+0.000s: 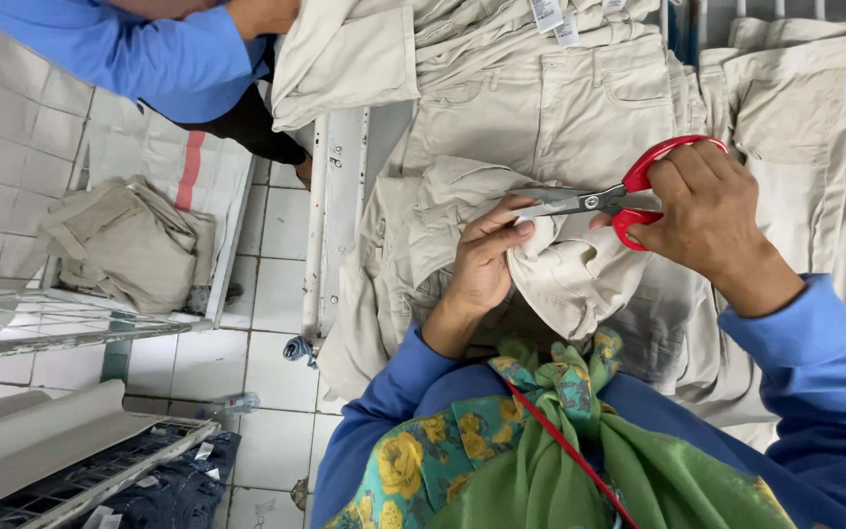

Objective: The person uses red-handled scissors to cut tags and threads from beige trousers. They handle the trousers one by one, cutting the tags and then placing the items on a pile.

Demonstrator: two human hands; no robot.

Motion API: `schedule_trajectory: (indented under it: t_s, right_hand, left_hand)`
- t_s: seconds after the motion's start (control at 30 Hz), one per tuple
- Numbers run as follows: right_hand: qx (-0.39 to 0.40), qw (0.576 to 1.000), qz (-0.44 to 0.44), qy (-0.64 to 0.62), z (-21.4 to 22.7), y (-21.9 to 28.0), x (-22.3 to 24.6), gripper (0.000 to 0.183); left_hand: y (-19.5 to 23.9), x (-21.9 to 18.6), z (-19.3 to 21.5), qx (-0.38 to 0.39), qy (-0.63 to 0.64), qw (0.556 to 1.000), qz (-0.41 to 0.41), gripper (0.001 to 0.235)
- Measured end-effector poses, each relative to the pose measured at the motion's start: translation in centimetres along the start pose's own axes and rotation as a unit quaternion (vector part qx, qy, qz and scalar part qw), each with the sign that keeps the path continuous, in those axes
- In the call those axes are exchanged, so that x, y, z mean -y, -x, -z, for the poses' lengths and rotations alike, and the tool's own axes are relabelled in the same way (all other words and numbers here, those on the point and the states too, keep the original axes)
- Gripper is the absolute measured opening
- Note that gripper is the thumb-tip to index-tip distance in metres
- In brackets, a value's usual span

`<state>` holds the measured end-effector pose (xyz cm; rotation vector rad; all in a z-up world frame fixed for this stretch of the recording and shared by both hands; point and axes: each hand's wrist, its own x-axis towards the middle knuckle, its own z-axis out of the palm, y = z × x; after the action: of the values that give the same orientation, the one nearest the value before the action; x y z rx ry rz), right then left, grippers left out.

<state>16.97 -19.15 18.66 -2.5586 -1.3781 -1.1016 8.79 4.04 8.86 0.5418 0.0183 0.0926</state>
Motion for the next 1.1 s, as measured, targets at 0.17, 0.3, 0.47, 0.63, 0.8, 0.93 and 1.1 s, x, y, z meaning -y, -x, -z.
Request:
schedule_trajectory:
  t_s: [0.17,0.3,0.47,0.63,0.8,0.93,1.1]
  right_hand:
    - [0.025,0.969,-0.122,-0.212,0.2,0.0,0.5,0.068]
    - [0.004,0.855,-0.242,-0.459,-1.3,-4.0,5.7,0.064]
    - [0.020,0.744,-0.313,-0.590,-6.7,-2.6,7.7,0.031]
    - [0.042,0.718,-0.364,-0.592,-5.8,-1.2,9.9,0.031]
    - [0.073,0.719,-0.329,-0.608,-3.9,1.1,14.1,0.030]
    - [0.049,0.711,-0.316,-0.626,-3.3,-0.9,12.7,0.037]
    - [-0.051,0.712,-0.350,-0.607,-4.6,-4.6,10.3,0.030]
  left_hand:
    - [0.6,0.6,0.5,0.043,-0.079,0.995,-0.041,0.042]
    - [1.7,-0.7,-2.5,0.077,-0.106,0.986,-0.102,0.049]
    - [5.3,-1.7,-1.5,0.084,-0.334,0.903,-0.258,0.061]
    - [4.5,1.4,3.1,-0.226,-0.172,0.922,-0.262,0.042]
    - [0.0,1.0,2.6,-0.247,-0.235,0.868,-0.362,0.061]
    - [-1.2,0.1,1.2,-0.193,-0.341,0.851,-0.350,0.032]
    - [-0.2,-1.5,-0.3,-0.144,-0.456,0.804,-0.354,0.024]
